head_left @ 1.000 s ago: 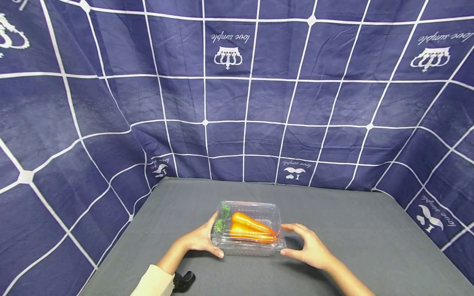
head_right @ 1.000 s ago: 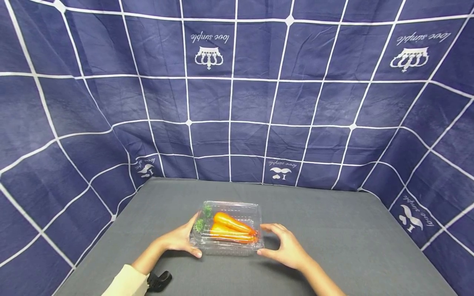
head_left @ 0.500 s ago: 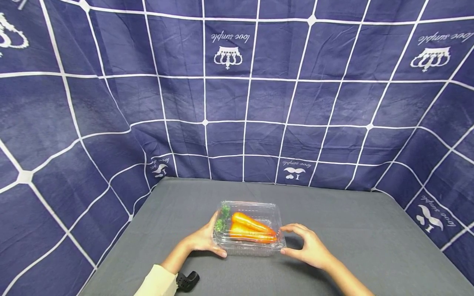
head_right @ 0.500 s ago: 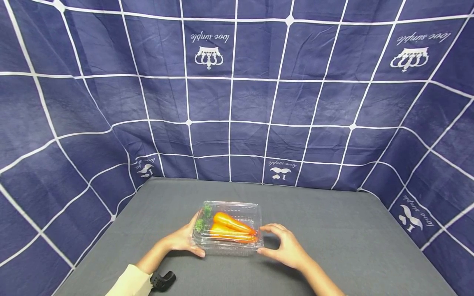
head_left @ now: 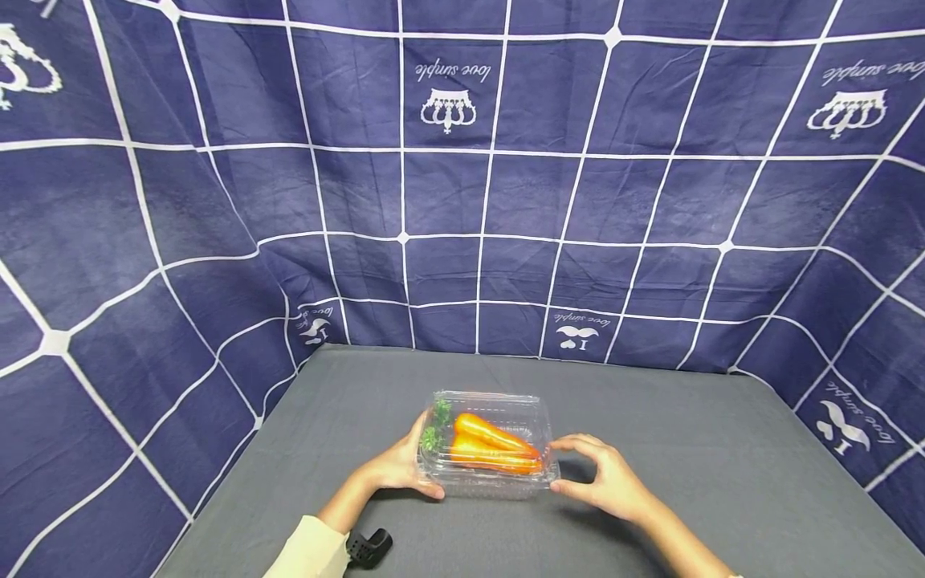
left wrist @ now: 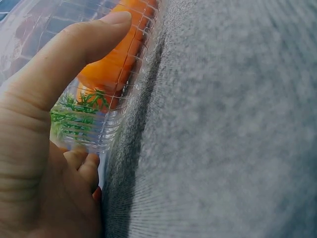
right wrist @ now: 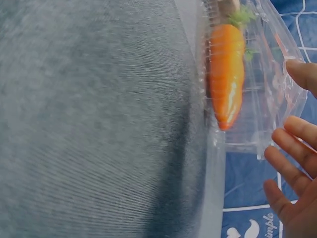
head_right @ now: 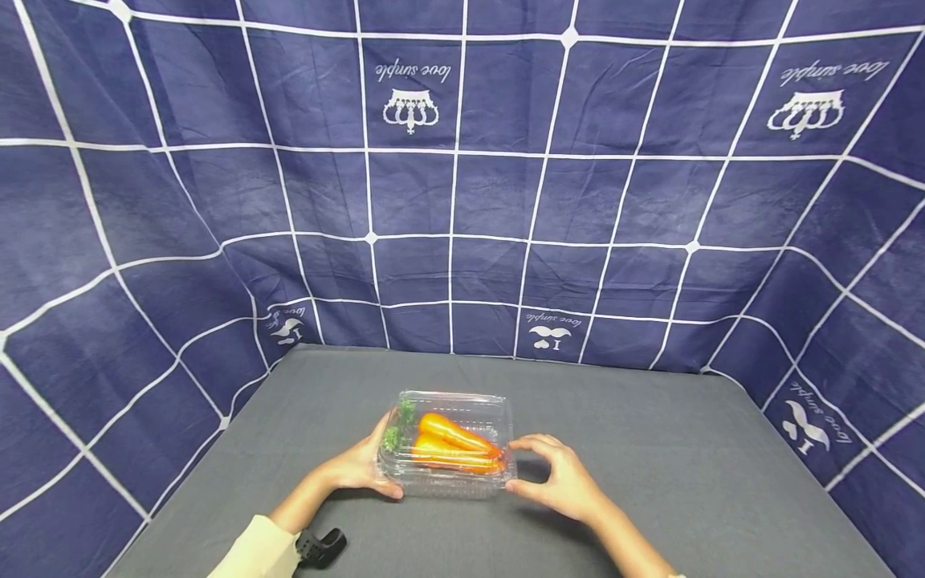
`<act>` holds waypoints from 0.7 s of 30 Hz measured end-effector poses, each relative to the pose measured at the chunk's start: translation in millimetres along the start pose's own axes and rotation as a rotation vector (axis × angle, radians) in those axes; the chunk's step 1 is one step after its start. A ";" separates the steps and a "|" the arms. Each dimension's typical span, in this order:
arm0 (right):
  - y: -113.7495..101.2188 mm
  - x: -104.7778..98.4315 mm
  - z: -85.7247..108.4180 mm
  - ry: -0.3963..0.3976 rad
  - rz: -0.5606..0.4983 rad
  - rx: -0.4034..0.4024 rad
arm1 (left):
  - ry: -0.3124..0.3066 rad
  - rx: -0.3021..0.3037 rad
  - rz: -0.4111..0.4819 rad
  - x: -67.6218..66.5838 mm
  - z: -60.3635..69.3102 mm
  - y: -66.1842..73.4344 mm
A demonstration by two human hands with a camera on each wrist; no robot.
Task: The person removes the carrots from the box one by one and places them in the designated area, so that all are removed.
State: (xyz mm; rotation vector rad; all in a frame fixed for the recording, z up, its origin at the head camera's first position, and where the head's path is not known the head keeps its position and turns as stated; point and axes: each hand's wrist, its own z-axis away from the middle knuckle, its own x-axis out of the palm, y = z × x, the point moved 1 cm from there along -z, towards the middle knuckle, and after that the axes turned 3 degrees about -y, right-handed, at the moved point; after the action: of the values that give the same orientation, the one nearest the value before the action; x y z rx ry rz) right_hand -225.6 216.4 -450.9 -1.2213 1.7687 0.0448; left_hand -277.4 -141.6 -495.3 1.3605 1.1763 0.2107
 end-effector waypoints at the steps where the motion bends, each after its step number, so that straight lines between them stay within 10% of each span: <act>1: 0.1 -0.9 -0.6 -0.002 -0.002 0.004 | 0.001 -0.001 -0.002 0.1 0.0 0.2; 21: -8.5 -37.9 -35.9 -0.024 -0.074 0.078 | 0.005 -0.117 -0.036 0.2 0.0 4.9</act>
State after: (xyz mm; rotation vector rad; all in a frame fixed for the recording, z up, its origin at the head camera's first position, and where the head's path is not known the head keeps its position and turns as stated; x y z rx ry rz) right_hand -241.5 220.9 -400.7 -1.2235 1.6874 -0.0520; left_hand -274.9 -140.0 -491.4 1.2367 1.1734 0.2533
